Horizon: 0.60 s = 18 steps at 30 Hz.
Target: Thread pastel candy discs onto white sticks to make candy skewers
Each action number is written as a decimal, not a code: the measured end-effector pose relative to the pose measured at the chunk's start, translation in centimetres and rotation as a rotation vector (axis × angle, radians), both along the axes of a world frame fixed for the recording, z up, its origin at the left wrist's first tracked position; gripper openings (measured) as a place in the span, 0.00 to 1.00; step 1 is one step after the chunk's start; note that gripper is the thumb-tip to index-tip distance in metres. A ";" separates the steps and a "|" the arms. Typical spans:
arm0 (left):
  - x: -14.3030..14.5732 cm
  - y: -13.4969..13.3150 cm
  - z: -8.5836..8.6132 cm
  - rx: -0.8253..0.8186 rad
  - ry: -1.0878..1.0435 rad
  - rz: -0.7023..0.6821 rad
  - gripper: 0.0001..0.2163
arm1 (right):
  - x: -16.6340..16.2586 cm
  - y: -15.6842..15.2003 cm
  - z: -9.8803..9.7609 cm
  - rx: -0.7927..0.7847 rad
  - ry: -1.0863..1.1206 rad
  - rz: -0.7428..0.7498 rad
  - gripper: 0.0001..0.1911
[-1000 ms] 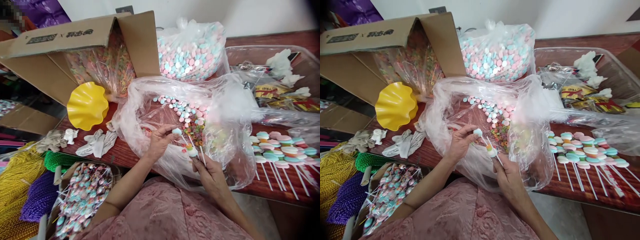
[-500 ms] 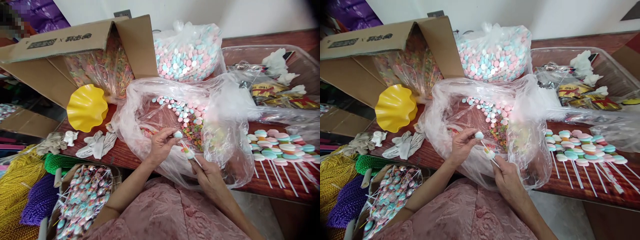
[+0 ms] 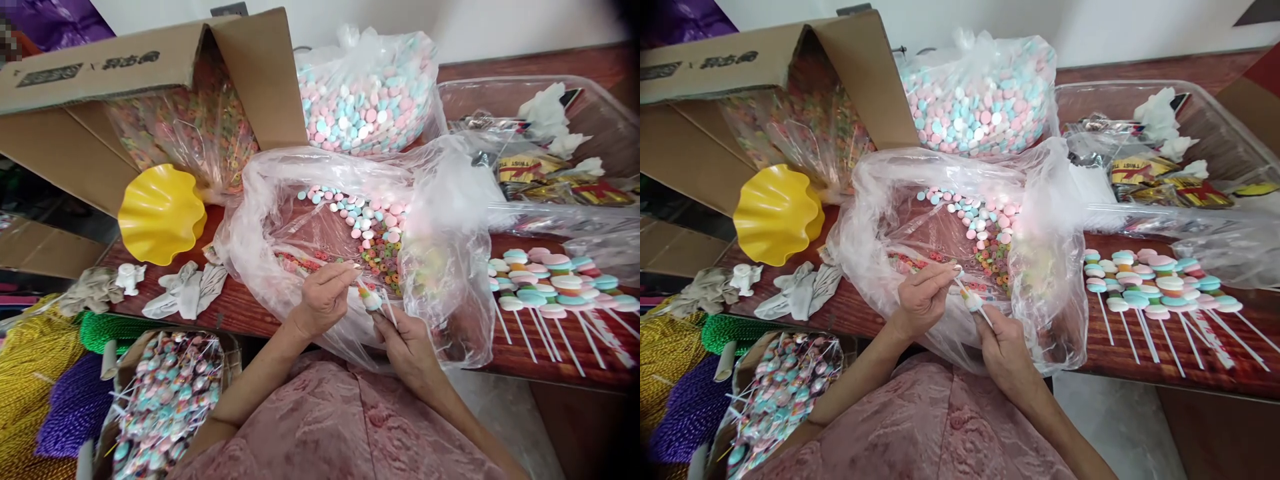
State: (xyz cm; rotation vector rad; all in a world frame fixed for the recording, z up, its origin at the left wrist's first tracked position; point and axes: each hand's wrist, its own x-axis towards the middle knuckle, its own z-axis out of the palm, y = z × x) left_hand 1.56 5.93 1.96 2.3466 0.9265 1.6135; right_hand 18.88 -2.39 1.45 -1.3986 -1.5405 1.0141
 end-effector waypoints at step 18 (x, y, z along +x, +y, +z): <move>1.5 -0.4 -2.2 -0.739 -0.517 -0.073 0.13 | -1.5 0.8 -0.6 -0.091 0.162 -0.042 0.19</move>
